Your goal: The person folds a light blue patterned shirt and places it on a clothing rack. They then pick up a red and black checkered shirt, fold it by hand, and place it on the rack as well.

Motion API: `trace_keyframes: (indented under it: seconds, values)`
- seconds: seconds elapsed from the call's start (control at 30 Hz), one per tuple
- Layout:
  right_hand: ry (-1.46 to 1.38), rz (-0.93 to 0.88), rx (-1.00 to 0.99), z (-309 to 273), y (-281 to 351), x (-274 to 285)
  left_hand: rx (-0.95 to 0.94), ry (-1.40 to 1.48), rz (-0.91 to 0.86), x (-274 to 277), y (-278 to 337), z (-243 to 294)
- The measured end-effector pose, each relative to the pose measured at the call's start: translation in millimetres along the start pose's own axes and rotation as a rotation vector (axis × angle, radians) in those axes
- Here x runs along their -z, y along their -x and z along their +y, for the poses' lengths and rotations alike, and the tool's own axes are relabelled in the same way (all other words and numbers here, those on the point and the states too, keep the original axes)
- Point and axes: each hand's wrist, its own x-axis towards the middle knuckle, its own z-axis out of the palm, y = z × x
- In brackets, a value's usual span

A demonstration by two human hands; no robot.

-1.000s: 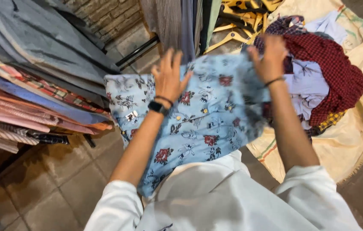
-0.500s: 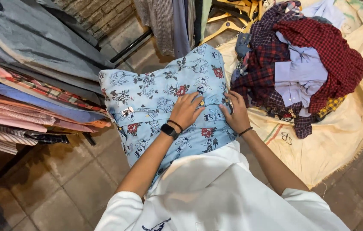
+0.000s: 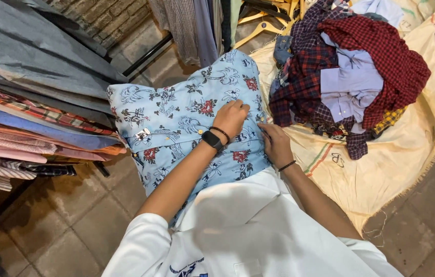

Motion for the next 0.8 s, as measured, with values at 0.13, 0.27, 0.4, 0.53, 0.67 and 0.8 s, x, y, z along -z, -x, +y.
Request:
trace_keyframes:
  seconds: [0.13,0.27,0.4,0.53,0.67,0.8]
  values:
    - [0.001,0.023,-0.012,6.0,7.2,6.4,0.038,0.04,-0.072,16.9,15.6,-3.9]
    - [-0.059,-0.043,-0.037,-11.5,-7.9,33.5,0.001,-0.084,0.031,13.9,8.2,0.8]
    - [-0.093,-0.095,-0.029,-29.9,-22.6,47.5,-0.081,-0.206,0.155,-2.2,-10.0,8.7]
    - [-0.084,-0.228,-0.033,-41.5,-20.7,36.4,-0.168,-0.227,0.224,-7.6,-28.1,14.8]
    - [-0.007,-0.196,-0.112,-35.5,-3.2,26.6,-0.292,-0.257,0.279,-11.4,-40.0,14.1]
    - [-0.025,-0.177,-0.128,-33.6,1.2,28.1,-0.387,-0.299,0.287,-40.6,-54.6,5.7]
